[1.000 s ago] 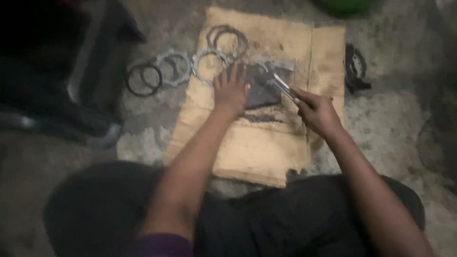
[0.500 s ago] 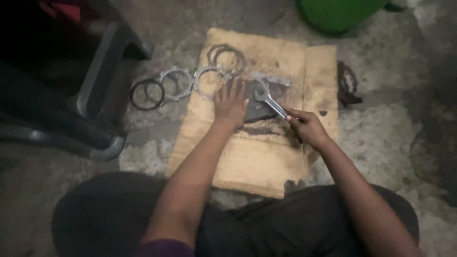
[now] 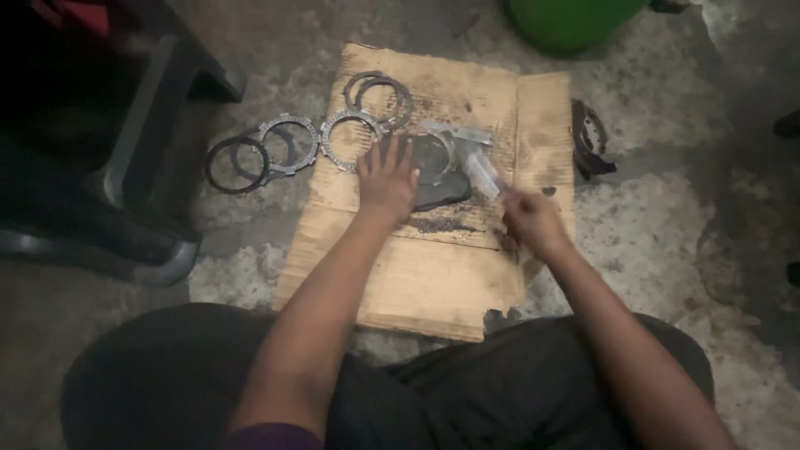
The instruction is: The person uses a wrench to scrape debris from a metal housing and handles several metal rings on a piece of cardboard on the floor.
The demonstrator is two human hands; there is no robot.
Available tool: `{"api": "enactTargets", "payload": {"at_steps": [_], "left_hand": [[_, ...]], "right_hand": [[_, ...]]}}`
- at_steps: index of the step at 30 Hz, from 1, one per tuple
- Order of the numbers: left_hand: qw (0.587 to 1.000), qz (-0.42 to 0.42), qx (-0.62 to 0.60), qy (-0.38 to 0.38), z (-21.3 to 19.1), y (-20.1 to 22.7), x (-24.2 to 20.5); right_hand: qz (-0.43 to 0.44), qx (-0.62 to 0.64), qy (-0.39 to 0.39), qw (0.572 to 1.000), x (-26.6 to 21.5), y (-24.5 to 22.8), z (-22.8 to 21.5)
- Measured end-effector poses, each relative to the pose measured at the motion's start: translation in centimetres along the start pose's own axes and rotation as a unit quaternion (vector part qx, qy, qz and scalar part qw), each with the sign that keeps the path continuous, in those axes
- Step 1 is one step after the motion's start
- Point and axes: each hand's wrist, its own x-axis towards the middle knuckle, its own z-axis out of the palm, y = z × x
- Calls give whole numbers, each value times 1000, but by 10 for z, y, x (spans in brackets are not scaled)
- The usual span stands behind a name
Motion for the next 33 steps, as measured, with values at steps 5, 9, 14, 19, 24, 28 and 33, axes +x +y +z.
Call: {"api": "enactTargets", "payload": {"at_steps": [5, 9, 14, 19, 24, 28, 33], "left_hand": [[999, -20, -5, -25, -5, 5, 1], [1000, -19, -17, 2, -3, 4, -1], [1000, -19, 6, 9, -9, 8, -1], [1000, -24, -5, 18, -5, 8, 0], [1000, -29, -7, 8, -6, 6, 4], [999, -32, -10, 15, 1, 6, 3], [999, -28, -18, 20, 1, 6, 1]], "right_hand": [[21, 26, 13, 999, 15, 10, 2], [155, 254, 43, 954, 5, 8, 5], [-98, -183, 81, 975, -18, -11, 3], [-86, -119, 48, 988, -8, -10, 11], [16, 48, 65, 997, 3, -12, 7], [6, -11, -6, 1000, -19, -6, 18], [-12, 123, 57, 991, -6, -17, 8]]}}
